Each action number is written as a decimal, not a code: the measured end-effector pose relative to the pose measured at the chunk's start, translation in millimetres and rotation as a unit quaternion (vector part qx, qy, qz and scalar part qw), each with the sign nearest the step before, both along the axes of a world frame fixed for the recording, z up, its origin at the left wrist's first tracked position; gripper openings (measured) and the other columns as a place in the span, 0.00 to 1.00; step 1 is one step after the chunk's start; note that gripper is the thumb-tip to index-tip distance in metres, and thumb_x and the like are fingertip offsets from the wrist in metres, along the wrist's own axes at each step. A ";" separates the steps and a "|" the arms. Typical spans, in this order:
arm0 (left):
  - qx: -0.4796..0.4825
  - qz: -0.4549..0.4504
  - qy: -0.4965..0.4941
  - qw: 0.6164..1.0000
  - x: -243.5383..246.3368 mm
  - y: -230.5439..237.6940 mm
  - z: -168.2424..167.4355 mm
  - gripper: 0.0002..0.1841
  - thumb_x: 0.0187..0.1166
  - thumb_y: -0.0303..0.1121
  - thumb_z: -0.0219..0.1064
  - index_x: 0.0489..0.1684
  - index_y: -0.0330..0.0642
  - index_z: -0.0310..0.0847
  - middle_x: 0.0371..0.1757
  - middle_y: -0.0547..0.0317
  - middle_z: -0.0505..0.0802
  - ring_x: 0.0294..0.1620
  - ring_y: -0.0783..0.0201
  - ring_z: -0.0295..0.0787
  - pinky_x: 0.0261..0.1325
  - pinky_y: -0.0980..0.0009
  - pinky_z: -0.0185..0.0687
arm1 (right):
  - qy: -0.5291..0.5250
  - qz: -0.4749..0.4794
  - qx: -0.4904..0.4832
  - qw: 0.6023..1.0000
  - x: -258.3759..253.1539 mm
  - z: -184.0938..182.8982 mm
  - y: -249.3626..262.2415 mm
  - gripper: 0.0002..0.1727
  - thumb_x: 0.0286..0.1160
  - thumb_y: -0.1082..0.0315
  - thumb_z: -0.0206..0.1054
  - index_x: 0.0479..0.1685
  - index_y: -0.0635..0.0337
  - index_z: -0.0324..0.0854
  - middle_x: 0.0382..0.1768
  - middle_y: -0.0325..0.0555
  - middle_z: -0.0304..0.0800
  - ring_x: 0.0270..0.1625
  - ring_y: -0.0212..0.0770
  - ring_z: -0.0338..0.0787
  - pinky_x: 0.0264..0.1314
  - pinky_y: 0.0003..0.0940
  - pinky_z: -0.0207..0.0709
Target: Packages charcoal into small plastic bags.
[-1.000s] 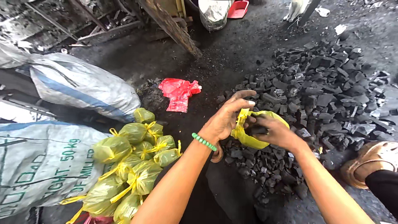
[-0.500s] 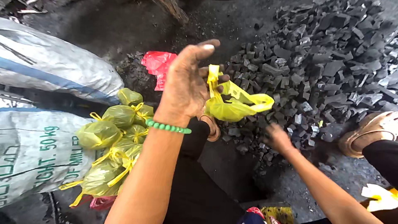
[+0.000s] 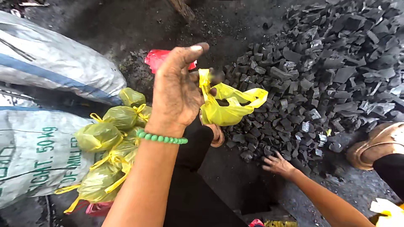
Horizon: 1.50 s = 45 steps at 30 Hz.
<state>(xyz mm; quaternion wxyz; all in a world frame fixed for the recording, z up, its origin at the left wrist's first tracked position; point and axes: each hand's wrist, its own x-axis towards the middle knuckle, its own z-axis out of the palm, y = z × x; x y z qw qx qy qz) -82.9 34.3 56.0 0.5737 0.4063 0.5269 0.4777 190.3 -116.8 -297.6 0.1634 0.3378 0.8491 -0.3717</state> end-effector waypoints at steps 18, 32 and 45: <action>-0.071 -0.181 -0.048 0.980 50.9 -8.7 -12.5 0.21 0.86 0.40 0.48 0.75 0.51 0.73 0.45 0.58 0.90 0.37 0.66 0.89 0.35 0.73 0.83 | 0.555 -0.382 -0.038 0.738 -38.3 218.2 126.1 0.40 0.41 0.72 0.80 0.68 0.57 0.73 0.49 0.37 0.90 0.45 0.30 0.91 0.48 0.31 0.89; -0.041 -0.196 -0.016 0.980 40.1 -9.1 -12.2 0.21 0.86 0.41 0.47 0.72 0.49 0.76 0.42 0.60 0.92 0.35 0.68 0.90 0.35 0.73 0.85 | 0.499 -0.374 -0.149 0.767 -32.5 200.7 125.5 0.36 0.74 0.75 0.63 0.87 0.60 0.65 0.73 0.46 0.84 0.69 0.34 0.87 0.70 0.33 0.83; -0.016 -0.069 0.001 0.997 10.3 -4.6 -7.7 0.21 0.85 0.41 0.45 0.69 0.52 0.78 0.43 0.58 0.92 0.37 0.62 0.93 0.34 0.68 0.90 | -0.121 -0.269 0.046 0.954 -32.9 -4.4 32.8 0.51 0.62 0.75 0.80 0.93 0.41 0.61 0.93 0.68 0.44 0.93 0.78 0.38 0.76 0.92 0.43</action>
